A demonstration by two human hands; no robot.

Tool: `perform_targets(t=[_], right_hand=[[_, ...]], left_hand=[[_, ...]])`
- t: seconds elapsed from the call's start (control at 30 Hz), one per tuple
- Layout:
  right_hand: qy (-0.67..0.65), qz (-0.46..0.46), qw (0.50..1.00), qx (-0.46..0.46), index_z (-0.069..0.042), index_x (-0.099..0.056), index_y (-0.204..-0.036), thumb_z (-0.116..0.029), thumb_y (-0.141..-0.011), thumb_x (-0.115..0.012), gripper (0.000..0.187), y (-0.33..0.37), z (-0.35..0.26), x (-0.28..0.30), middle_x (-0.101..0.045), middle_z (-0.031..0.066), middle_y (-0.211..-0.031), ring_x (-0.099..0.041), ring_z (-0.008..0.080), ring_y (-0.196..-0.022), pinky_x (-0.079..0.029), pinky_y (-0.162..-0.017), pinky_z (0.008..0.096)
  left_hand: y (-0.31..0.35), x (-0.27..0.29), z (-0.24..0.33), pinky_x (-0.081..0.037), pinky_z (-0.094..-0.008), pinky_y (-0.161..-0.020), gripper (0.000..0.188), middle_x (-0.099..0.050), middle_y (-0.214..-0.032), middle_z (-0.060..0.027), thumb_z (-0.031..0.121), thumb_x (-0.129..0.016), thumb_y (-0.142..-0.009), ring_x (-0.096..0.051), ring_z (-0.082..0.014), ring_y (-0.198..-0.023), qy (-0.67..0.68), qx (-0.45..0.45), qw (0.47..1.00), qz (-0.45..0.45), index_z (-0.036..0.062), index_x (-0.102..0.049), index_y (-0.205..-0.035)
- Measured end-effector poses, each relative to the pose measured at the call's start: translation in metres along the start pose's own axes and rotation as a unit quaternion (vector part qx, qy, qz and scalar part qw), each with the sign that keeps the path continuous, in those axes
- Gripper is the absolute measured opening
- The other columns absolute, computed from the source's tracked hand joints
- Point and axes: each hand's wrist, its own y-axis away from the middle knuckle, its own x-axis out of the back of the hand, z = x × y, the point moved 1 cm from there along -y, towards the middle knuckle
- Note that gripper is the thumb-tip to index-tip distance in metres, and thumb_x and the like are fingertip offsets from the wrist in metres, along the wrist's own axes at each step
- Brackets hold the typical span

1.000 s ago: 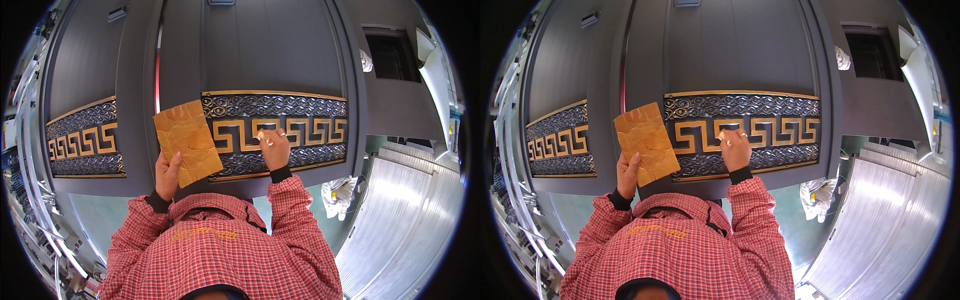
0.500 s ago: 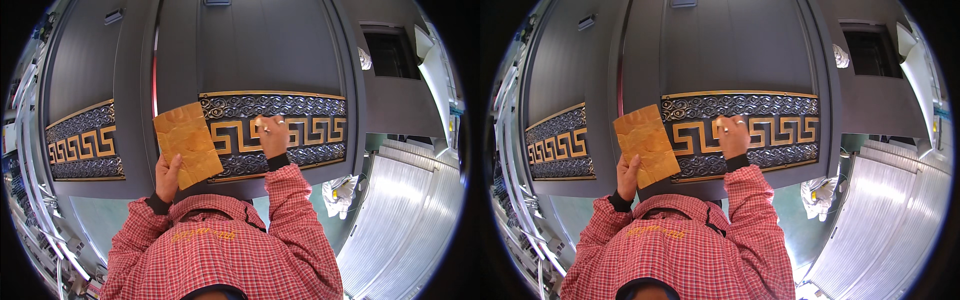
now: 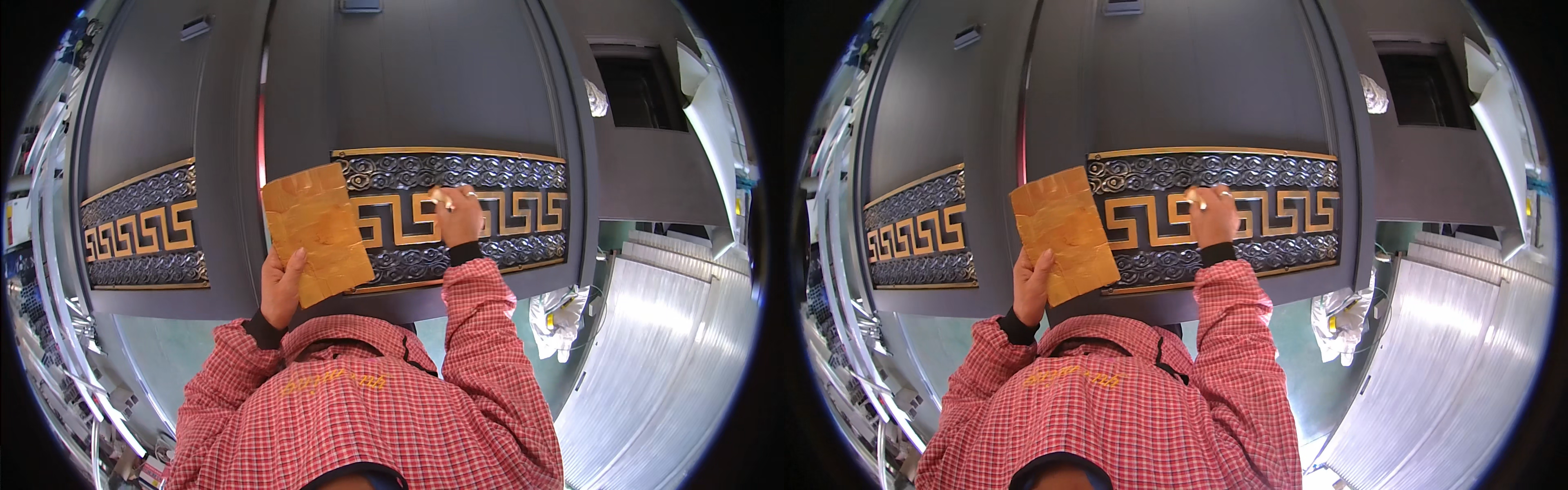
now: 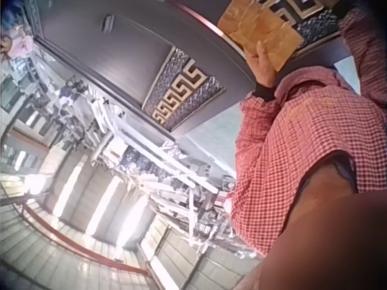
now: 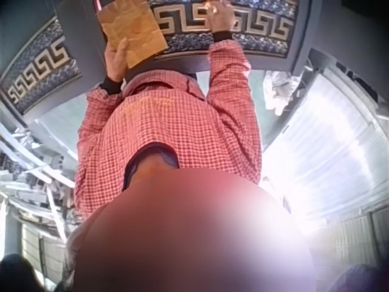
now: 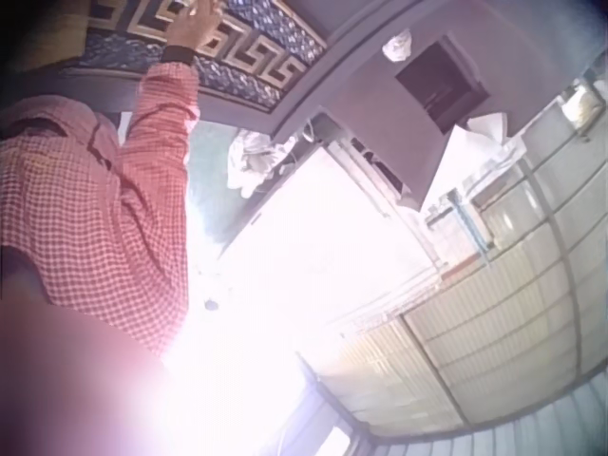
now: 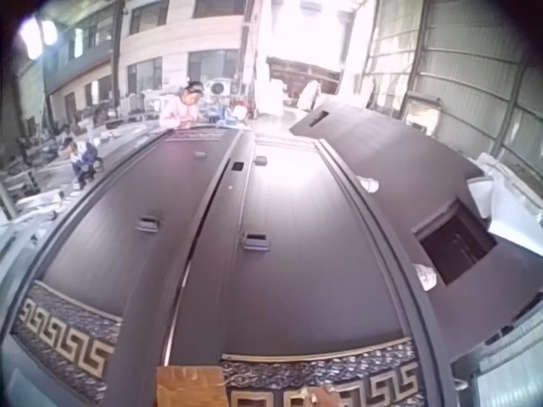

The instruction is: The person holds a sheet of gold leaf in the left hand and uses a small brush in the right hand to apply the gold leaf onto a decorative Greek key pattern on a dark gray surface. The person repeatedly brushes the gold leaf onto the pattern, moving along the design.

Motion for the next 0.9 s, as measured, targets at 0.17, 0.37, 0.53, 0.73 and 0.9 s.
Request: perform_targets(t=[0.17, 0.37, 0.53, 0.73, 0.9], right_hand=[[-0.109, 0.027, 0.994, -0.015, -0.006, -0.071, -0.089, -0.002, -0.071, -0.071, 0.018, 0.002, -0.035, 0.044, -0.060, 0.0066, -0.080, -0.060, 0.0189, -0.067, -0.048, -0.059, 0.0289], [-0.244, -0.062, 0.960, 0.123, -0.005, -0.069, -0.092, 0.000, -0.071, -0.071, 0.022, 0.044, -0.132, 0.075, -0.059, 0.0062, -0.083, -0.060, 0.0174, -0.069, -0.048, -0.057, 0.0262], [-0.171, -0.061, 0.957, 0.224, -0.007, -0.066, -0.091, -0.001, -0.069, -0.069, 0.023, 0.051, -0.141, 0.079, -0.058, 0.0056, -0.086, -0.060, 0.0229, -0.070, -0.050, -0.057, 0.0314], [-0.206, -0.083, 0.944, 0.242, -0.007, -0.067, -0.090, 0.003, -0.067, -0.069, 0.024, 0.048, -0.119, 0.092, -0.058, 0.0074, -0.083, -0.061, 0.0244, -0.072, -0.050, -0.060, 0.0320], [-0.165, -0.068, 0.963, 0.202, -0.007, -0.067, -0.088, 0.002, -0.069, -0.069, 0.021, 0.017, -0.064, 0.106, -0.058, 0.0077, -0.083, -0.060, 0.0233, -0.070, -0.049, -0.059, 0.0319]], left_hand=[[0.007, -0.004, -0.002, -0.048, -0.0266, -0.086, 0.032, -0.058, -0.116, -0.0076, 0.009, -0.047, -0.097, -0.057, -0.0120, -0.101, 0.010, -0.022, 0.999, -0.024, -0.0023, -0.042, -0.126], [0.020, -0.019, -0.006, -0.046, -0.0271, -0.089, 0.032, -0.057, -0.119, -0.0086, 0.010, -0.046, -0.098, -0.056, -0.0124, -0.104, 0.046, -0.031, 0.996, -0.066, -0.0025, -0.041, -0.127], [0.033, -0.034, -0.003, -0.046, -0.0282, -0.091, 0.034, -0.056, -0.121, -0.0097, 0.010, -0.046, -0.098, -0.055, -0.0136, -0.107, 0.022, -0.080, 0.995, -0.053, -0.0027, -0.040, -0.129], [0.042, -0.060, -0.018, -0.046, -0.0276, -0.091, 0.034, -0.056, -0.121, -0.0098, 0.009, -0.046, -0.097, -0.055, -0.0138, -0.107, 0.054, -0.079, 0.995, -0.007, -0.0026, -0.040, -0.129], [0.044, -0.076, -0.022, -0.048, -0.0277, -0.087, 0.032, -0.058, -0.117, -0.0092, 0.007, -0.046, -0.097, -0.057, -0.0136, -0.103, 0.029, -0.108, 0.992, 0.053, -0.0025, -0.042, -0.127]])
